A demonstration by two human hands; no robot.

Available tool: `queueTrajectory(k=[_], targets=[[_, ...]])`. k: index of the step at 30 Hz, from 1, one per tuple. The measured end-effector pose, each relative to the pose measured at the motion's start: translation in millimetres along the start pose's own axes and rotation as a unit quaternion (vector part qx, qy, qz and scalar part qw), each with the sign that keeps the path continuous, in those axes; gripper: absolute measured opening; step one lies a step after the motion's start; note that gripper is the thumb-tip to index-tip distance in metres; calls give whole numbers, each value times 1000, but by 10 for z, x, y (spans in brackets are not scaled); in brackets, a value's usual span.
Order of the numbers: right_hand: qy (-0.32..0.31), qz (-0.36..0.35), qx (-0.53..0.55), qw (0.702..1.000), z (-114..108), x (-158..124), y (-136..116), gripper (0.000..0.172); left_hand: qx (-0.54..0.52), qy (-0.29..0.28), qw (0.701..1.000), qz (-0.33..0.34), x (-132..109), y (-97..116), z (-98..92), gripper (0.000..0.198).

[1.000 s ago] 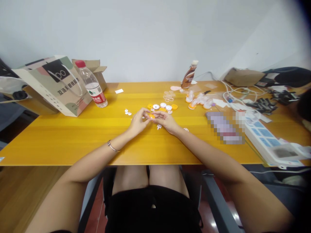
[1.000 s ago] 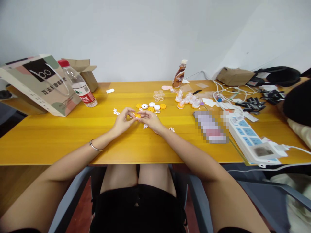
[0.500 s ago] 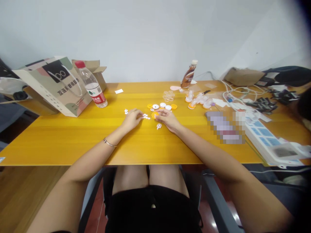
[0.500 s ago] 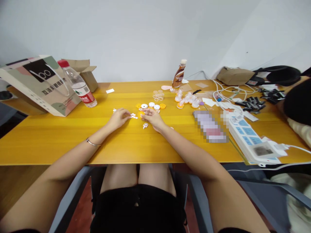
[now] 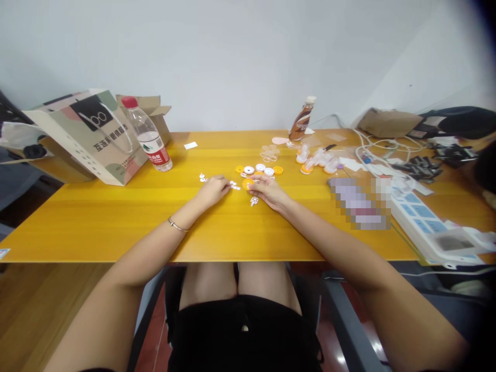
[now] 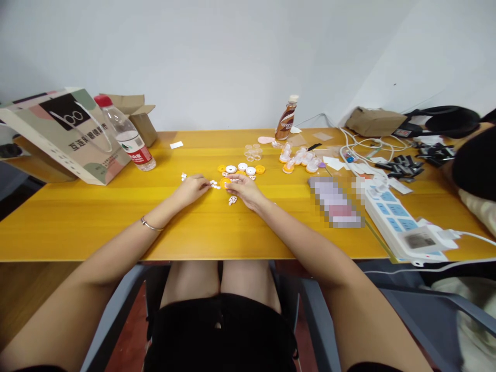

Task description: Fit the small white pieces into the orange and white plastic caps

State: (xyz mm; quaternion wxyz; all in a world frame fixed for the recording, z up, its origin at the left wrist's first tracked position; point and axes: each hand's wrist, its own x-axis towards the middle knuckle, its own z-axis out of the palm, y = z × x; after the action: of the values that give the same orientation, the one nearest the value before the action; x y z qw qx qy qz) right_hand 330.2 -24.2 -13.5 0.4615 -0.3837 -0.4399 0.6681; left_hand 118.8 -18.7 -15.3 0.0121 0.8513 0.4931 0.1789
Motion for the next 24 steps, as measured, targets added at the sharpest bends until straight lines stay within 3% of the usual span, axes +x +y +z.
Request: queueTrajectory(k=[4,7,11,16,19,24], targets=[[0,0,2,1000,-28,16,-1,32,53,7,998,21,4,33,-27,22],[-2,3,-1,1000,-31,11,-5,32,35,18,999,12,-3,71,-38,21],[-25,-2,-19,1000,-15,-24,-18,37,-130,51,990,-34,-39,139,-61,21],[-39,-25,-33,998,6,-44,-1,38,-335,139,930,-53,-68,223,-90,24],[-51,-30,-45,997,25,-42,21,37,-329,167,929,-10,-76,281,-93,25],[-58,-36,-61,996,66,-59,31,39,-227,201,950,78,-81,363,-71,25]])
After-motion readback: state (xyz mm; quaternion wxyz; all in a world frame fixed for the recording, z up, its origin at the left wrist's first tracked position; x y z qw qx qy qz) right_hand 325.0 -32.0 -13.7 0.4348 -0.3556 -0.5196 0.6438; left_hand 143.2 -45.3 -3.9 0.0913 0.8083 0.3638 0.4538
